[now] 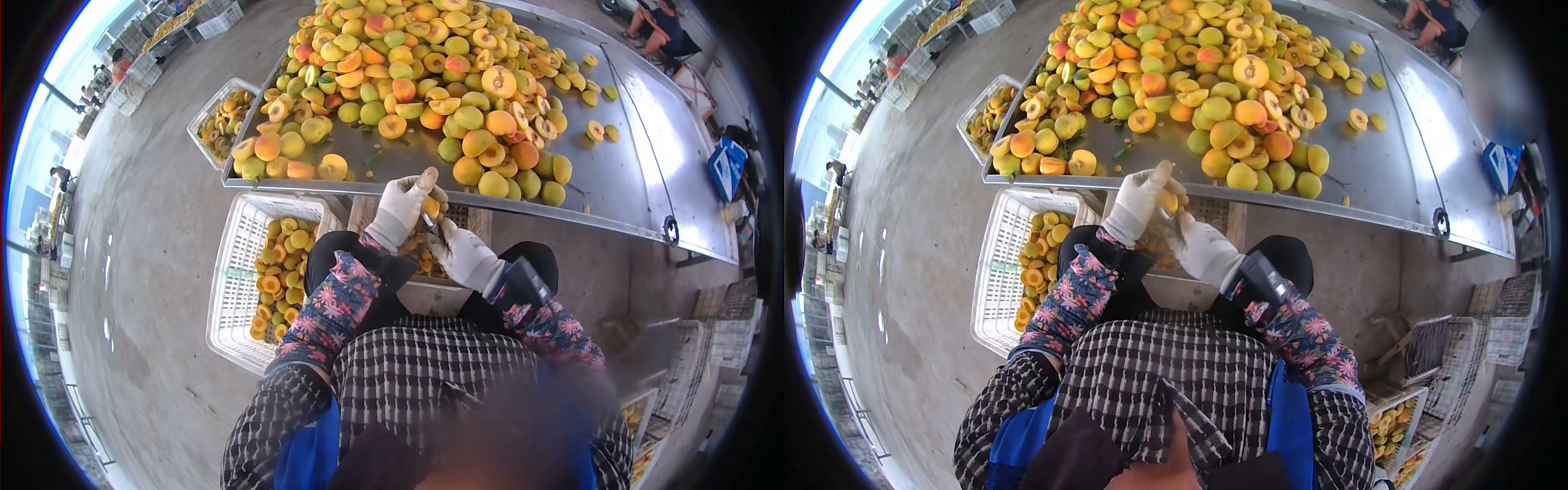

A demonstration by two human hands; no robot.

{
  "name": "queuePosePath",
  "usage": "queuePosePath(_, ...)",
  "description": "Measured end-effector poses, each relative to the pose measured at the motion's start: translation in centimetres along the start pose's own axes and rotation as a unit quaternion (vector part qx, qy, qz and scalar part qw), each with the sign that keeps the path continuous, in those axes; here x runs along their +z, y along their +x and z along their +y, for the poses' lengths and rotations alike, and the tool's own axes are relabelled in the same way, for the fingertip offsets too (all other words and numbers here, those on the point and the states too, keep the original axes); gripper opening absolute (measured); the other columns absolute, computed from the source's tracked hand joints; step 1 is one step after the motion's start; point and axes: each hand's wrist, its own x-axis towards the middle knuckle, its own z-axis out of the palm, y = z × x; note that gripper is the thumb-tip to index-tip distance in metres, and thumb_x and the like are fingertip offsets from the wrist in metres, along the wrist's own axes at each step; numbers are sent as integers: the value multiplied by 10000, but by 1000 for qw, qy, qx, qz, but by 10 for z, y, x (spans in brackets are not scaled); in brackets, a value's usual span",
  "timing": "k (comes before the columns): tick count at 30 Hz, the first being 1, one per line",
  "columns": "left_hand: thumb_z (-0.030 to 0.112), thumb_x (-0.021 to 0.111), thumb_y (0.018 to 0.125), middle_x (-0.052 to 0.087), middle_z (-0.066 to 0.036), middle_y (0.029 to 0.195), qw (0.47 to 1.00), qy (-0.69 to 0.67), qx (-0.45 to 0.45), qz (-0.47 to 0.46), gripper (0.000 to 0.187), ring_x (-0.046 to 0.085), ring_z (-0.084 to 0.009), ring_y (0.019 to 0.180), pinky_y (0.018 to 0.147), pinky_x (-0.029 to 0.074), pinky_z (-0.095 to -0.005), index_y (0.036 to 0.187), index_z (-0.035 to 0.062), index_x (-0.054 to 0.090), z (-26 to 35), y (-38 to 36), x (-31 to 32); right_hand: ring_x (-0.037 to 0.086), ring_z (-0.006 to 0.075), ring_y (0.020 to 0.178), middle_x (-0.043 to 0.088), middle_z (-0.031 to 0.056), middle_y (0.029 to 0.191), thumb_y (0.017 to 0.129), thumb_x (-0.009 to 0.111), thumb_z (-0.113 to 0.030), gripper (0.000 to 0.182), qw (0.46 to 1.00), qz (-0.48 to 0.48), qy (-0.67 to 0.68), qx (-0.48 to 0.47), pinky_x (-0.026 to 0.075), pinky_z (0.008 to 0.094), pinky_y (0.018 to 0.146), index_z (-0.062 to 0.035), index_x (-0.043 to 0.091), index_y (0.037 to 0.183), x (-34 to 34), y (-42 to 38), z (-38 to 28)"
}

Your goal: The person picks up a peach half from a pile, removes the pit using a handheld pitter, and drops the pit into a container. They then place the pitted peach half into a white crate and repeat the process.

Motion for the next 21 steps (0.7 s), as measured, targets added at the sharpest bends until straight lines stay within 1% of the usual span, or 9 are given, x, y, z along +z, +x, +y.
queuePosePath(3, 439, 575, 947, 677, -164, 756, 998, -66, 23, -2, 512, 646, -223, 661, 651, 547, -337, 792, -43, 649, 1, -5, 2, 570, 218, 558, 573, 18, 718, 993, 507, -351, 384, 983, 90, 125, -98, 481, 373, 556, 4, 490, 1140, 13, 7, -10)
queuePosePath(5, 446, 574, 946, 677, -176, 766, 993, -113, 39, -1, 518, 647, -235, 655, 643, 551, -350, 797, -45, 644, 1, -7, 3, 457, 108, 427, 484, -8, 622, 996, 495, -387, 320, 919, -90, 358, 139, 383, 262, 390, -68, 480, 999, -17, -2, -40)
queuePosePath(7, 455, 577, 942, 675, -188, 777, 988, -141, 56, 5, 525, 648, -249, 648, 634, 556, -364, 800, -47, 639, 0, -7, 4, 398, 64, 387, 445, -19, 595, 997, 491, -399, 301, 880, -118, 419, 188, 323, 215, 341, -105, 460, 941, -21, -2, -45)
queuePosePath(8, 455, 577, 941, 674, -193, 780, 989, -141, 48, 2, 524, 649, -254, 646, 633, 558, -369, 807, -48, 636, -1, -7, 4, 412, 76, 393, 476, -13, 614, 985, 507, -426, 369, 861, -133, 448, 200, 339, 221, 368, -62, 506, 1051, -22, -3, -39)
queuePosePath(11, 457, 579, 938, 669, -204, 789, 988, -149, 36, 2, 523, 651, -266, 647, 631, 565, -384, 828, -52, 630, -4, -5, 3, 421, 92, 386, 489, -9, 620, 985, 509, -424, 370, 827, -133, 500, 219, 345, 237, 361, -60, 511, 1052, -21, -5, -39)
queuePosePath(14, 450, 605, 925, 663, -184, 787, 986, -167, 22, 19, 502, 662, -261, 666, 627, 575, -382, 833, -43, 624, -8, -5, 7, 418, 89, 385, 487, -8, 623, 979, 511, -446, 386, 832, -111, 499, 219, 350, 239, 360, -69, 512, 1062, -11, -7, -38)
queuePosePath(16, 434, 652, 901, 660, -139, 777, 981, -187, -6, 49, 463, 679, -243, 689, 613, 584, -361, 813, -18, 617, -4, -5, 11, 409, 84, 385, 477, -12, 622, 975, 515, -457, 386, 905, -46, 406, 119, 340, 237, 356, -81, 509, 1065, 9, -5, -18)
queuePosePath(18, 435, 650, 902, 658, -143, 781, 977, -204, -6, 59, 466, 680, -248, 690, 611, 586, -368, 821, -23, 613, 0, -7, 14, 435, 67, 481, 483, -23, 677, 1000, 504, -383, 298, 953, 69, 294, -32, 376, 222, 427, -85, 503, 986, 25, 2, -14)
queuePosePath(21, 430, 649, 903, 657, -146, 788, 972, -231, -2, 48, 464, 682, -257, 695, 607, 589, -371, 832, -26, 608, -1, -9, 12, 488, 102, 471, 511, 3, 670, 973, 510, -474, 450, 851, -85, 477, 203, 389, 238, 434, -43, 532, 1100, -6, -10, -39)
